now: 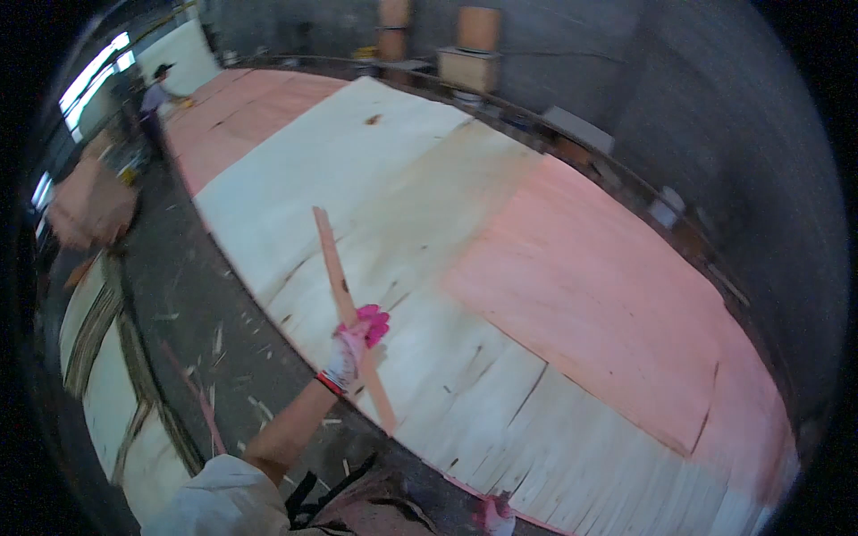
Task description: The person places and aligns thin wood veneer sheets onto a long production table, using a handheld tool to press edges together and applying thin strips of wood to secure the joints.
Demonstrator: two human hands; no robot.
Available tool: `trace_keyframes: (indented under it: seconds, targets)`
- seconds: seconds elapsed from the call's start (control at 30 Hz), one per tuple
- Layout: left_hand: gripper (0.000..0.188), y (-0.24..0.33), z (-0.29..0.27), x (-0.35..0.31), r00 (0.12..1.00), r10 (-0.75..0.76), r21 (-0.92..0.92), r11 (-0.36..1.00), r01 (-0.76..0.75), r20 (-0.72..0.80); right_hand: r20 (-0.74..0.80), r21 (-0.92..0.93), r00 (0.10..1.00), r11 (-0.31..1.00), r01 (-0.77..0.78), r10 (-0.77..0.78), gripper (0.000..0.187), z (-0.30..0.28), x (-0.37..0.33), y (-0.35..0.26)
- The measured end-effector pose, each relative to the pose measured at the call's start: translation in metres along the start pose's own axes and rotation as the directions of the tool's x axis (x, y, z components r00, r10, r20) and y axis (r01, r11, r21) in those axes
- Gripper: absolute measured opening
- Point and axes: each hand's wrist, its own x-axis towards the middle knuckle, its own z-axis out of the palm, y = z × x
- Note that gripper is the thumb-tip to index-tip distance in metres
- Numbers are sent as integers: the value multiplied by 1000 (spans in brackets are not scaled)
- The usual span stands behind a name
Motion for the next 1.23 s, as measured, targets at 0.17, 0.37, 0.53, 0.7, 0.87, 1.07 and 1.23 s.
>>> trace_keyframes:
  seconds: [0.17, 0.37, 0.53, 0.7, 0.87, 1.07, 1.23]
  targets:
    - [29, 57, -88, -135, 876, 202, 30, 977, -210, -438, 247, -76, 936, 958, 276, -250, 18, -8, 39, 42]
    - [26, 65, -175, -339, 602, 325, 281, 944, -170, -729, 304, -79, 933, 971, 226, -192, 21, -2, 41, 35]
    - [18, 20, -259, -485, 311, 394, 421, 907, 20, -865, 446, -132, 891, 980, 152, -78, 26, 32, 58, 32]
    - [14, -65, -333, -626, 312, 426, 444, 256, 859, -849, 505, -273, 851, 908, 318, -146, 26, 115, 33, -5]
    - [19, -160, -375, -743, 328, -7, 275, -562, 780, -945, 595, -376, 800, 853, 362, -77, 25, 217, 19, 9]
    - [23, -186, -427, -870, 699, 284, 544, -463, 699, -656, 596, -646, 790, 670, 364, 145, 30, 341, 5, 65]
    - [32, -133, -512, -846, 169, -13, 163, -356, 920, -986, 396, -808, 892, 546, 224, 220, 23, 431, -5, 96]
